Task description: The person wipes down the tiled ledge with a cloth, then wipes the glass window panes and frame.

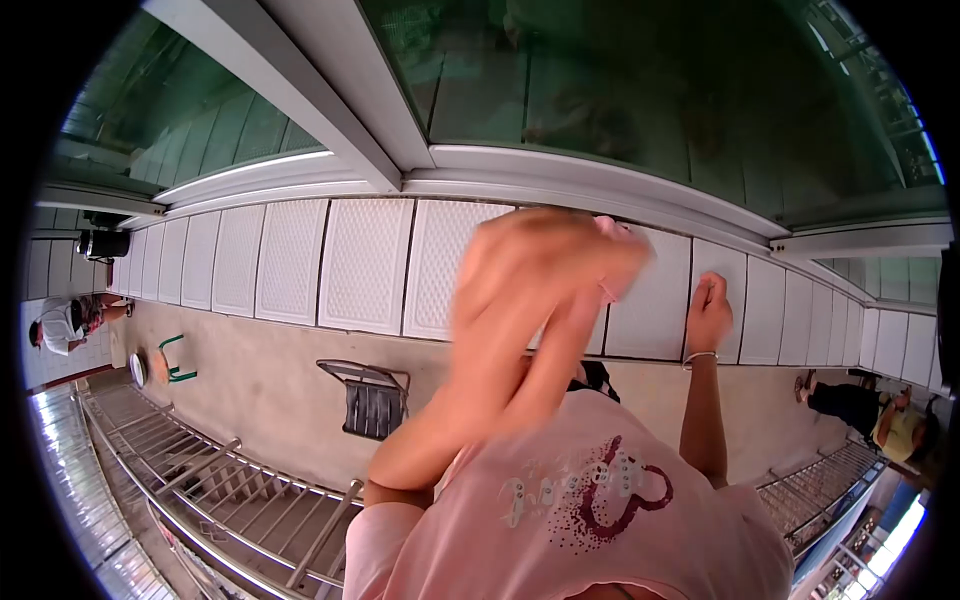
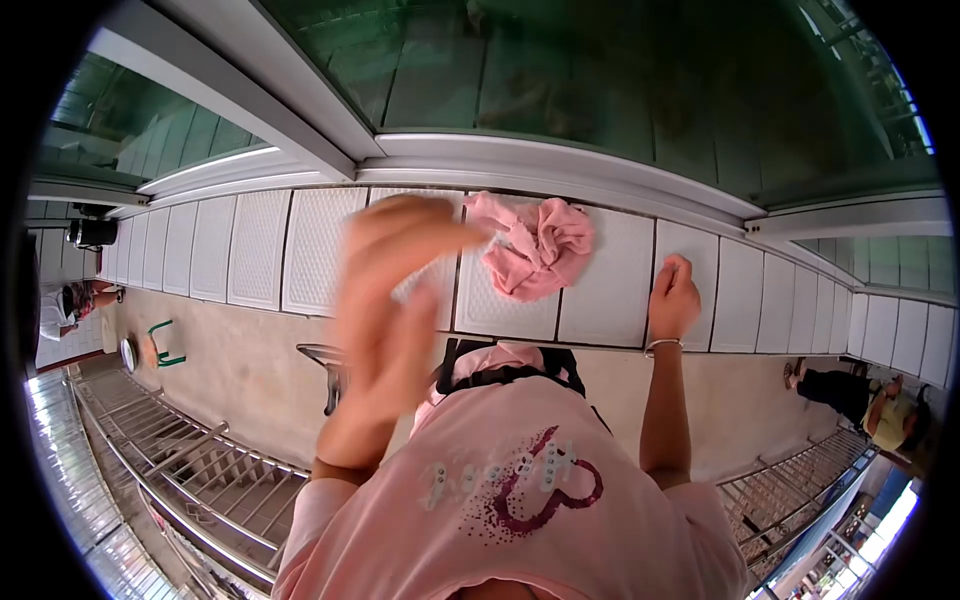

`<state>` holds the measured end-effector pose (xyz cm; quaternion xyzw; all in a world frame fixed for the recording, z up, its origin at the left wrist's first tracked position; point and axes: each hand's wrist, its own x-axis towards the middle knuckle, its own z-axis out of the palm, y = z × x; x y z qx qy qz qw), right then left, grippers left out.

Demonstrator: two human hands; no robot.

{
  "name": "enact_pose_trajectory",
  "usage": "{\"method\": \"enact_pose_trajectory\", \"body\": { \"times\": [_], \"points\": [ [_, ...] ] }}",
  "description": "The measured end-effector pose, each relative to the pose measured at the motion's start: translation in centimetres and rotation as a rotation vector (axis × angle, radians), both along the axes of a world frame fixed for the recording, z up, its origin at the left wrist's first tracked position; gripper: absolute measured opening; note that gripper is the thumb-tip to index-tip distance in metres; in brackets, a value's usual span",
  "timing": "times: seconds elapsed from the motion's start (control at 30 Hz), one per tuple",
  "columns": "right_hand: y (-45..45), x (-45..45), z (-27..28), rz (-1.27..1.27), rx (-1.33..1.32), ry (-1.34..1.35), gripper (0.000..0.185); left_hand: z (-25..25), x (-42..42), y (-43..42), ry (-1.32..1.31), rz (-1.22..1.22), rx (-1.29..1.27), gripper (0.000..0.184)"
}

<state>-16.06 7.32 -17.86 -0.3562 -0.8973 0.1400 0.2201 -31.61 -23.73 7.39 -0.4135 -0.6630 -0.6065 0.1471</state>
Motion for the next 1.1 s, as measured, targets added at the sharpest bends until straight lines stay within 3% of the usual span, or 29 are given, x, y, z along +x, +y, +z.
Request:
{"method": "enact_pose_trajectory", "body": {
  "times": [0.03,0.07,0.13,0.17,0.27,0.33,0.37,0.47,0.53,0.6,0.63,0.67,0.73,0.83,0.93,1.0,1.03,1.07,1.1],
  "points": [
    [0.3,0.0,0.1,-0.009,0.000,-0.002,0.011,-3.5,-0.4,1.7,0.009,0.048,-0.121,0.027],
    [0.6,0.3,0.2,-0.005,-0.008,-0.009,0.011,-7.3,0.2,2.7,-0.140,0.003,-0.291,0.032],
    [1.1,1.3,0.4,-0.057,-0.038,-0.037,0.010,-12.9,1.2,5.4,0.088,0.070,-0.536,0.034],
    [1.0,1.8,1.0,-0.072,-0.016,-0.044,0.010,-14.9,1.7,6.6,0.080,0.071,-0.545,0.034],
    [0.8,2.3,0.8,-0.058,0.002,0.014,0.010,-18.5,2.4,6.9,0.246,0.158,-0.800,0.039],
    [0.6,2.5,1.3,-0.051,-0.013,0.039,0.010,-18.6,2.1,6.4,0.230,0.088,-0.739,0.047],
    [0.6,2.8,1.8,-0.056,-0.025,0.024,0.010,-18.7,1.4,5.7,0.286,0.096,-0.838,0.049],
    [0.0,3.0,2.0,-0.046,-0.074,0.043,0.011,-18.2,-2.5,1.3,0.218,0.206,-0.867,0.050],
    [-0.9,2.8,1.8,-0.062,-0.098,0.035,0.012,-17.9,-4.9,-3.6,0.231,0.347,-0.936,0.043],
    [-1.7,2.4,1.3,-0.053,-0.092,0.035,0.012,-17.5,-7.5,-9.7,0.061,0.480,-0.989,0.043],
    [-2.0,2.2,1.1,-0.046,-0.082,0.038,0.012,-18.6,-9.6,-13.4,0.150,0.591,-1.037,0.040],
    [-2.2,2.1,0.8,-0.044,-0.086,0.034,0.012,-20.7,-11.3,-17.7,0.002,0.682,-0.970,0.039],
    [-2.5,1.3,0.3,-0.040,-0.088,0.069,0.012,-22.6,-13.7,-23.7,-0.018,1.008,-1.057,0.042],
    [-2.6,0.9,0.2,-0.037,-0.098,0.039,0.011,-23.1,-14.9,-27.0,-0.190,1.222,-1.070,0.046],
    [-3.1,0.3,0.6,-0.045,-0.108,-0.029,0.012,-22.6,-13.7,-23.9,-0.177,1.216,-1.170,0.050],
    [-3.2,0.1,0.3,-0.036,-0.121,-0.040,0.012,-23.1,-11.0,-19.9,0.060,0.695,-1.068,0.058],
    [-3.2,0.0,0.2,-0.028,-0.130,-0.059,0.012,-23.6,-10.8,-19.4,0.119,0.678,-1.022,0.061],
    [-3.1,-0.1,-0.1,-0.016,-0.135,-0.059,0.012,-22.6,-7.2,-13.1,0.247,0.558,-0.977,0.055],
    [-2.9,-0.1,-0.2,-0.012,-0.127,-0.044,0.012,-21.2,-4.8,-9.7,0.171,0.420,-0.963,0.054]
  ]
}}
